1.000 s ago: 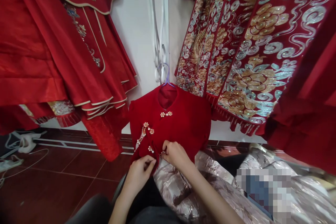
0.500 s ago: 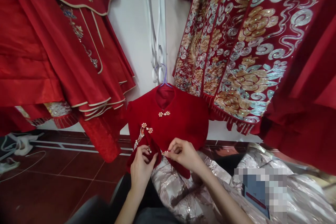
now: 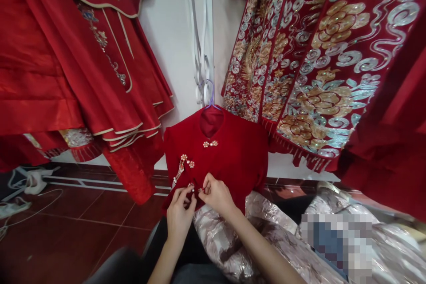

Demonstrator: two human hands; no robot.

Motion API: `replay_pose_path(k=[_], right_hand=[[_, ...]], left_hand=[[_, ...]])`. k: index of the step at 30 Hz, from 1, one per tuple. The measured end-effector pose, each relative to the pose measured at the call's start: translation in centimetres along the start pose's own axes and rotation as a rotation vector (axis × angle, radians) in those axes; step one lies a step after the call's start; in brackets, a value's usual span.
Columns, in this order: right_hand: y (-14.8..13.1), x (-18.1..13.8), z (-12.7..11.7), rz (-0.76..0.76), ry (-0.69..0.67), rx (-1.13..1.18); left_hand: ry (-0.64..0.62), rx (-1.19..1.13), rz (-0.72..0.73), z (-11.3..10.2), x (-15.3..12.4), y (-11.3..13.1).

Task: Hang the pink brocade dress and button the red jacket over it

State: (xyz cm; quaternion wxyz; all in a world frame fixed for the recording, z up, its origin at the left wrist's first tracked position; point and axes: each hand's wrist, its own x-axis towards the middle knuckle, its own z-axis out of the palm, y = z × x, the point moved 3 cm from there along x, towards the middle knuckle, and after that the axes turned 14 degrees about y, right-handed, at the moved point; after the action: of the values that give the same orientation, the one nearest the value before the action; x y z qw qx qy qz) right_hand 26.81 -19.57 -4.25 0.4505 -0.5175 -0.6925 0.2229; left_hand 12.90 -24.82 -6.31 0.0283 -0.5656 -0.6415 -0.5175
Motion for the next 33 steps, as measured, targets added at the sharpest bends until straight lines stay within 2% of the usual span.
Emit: replay_pose_path(k=[3, 5, 9, 13, 15, 19, 24, 28, 33], right_hand=[[0.0, 0.1, -0.4, -0.011, -0.029, 0.072], [0.1, 0.4, -1.0, -0.002, -0.094, 0.158], [-0.1, 1.2, -3.4, 0.105, -0.204, 0.278], [-2.2, 1.4, -6.1, 0.166, -0.329, 0.374], [-3.4, 1.5, -6.5, 0.162, -0.367, 0.404], [-4.0, 1.7, -4.2, 0.153, -0.358, 0.456], [-2.2, 1.9, -0.9, 0.026, -0.138, 0.411], [-1.4, 1.8, -0.7, 0.009, -0.189, 0.416], [-1.4, 1.5, -0.9, 0.003, -0.183, 0.34]], left_hand=[[0.038, -0.004, 0.03, 0.0, 0.2, -0.1], [0.067, -0.016, 0.044, -0.2, 0.3, 0.1], [0.094, -0.085, 0.031, -1.0, 0.4, 0.5], [0.099, -0.218, -0.045, -1.6, 0.6, 0.9], [0.093, -0.26, -0.087, -1.4, 0.8, 1.0], [0.071, -0.249, -0.131, -0.8, 1.0, 1.3], [0.047, -0.322, -0.289, -0.6, 1.2, 0.9], [0.032, -0.493, -0.442, -0.4, 1.3, 0.2], [0.015, -0.618, -0.497, -0.2, 1.1, -0.6]])
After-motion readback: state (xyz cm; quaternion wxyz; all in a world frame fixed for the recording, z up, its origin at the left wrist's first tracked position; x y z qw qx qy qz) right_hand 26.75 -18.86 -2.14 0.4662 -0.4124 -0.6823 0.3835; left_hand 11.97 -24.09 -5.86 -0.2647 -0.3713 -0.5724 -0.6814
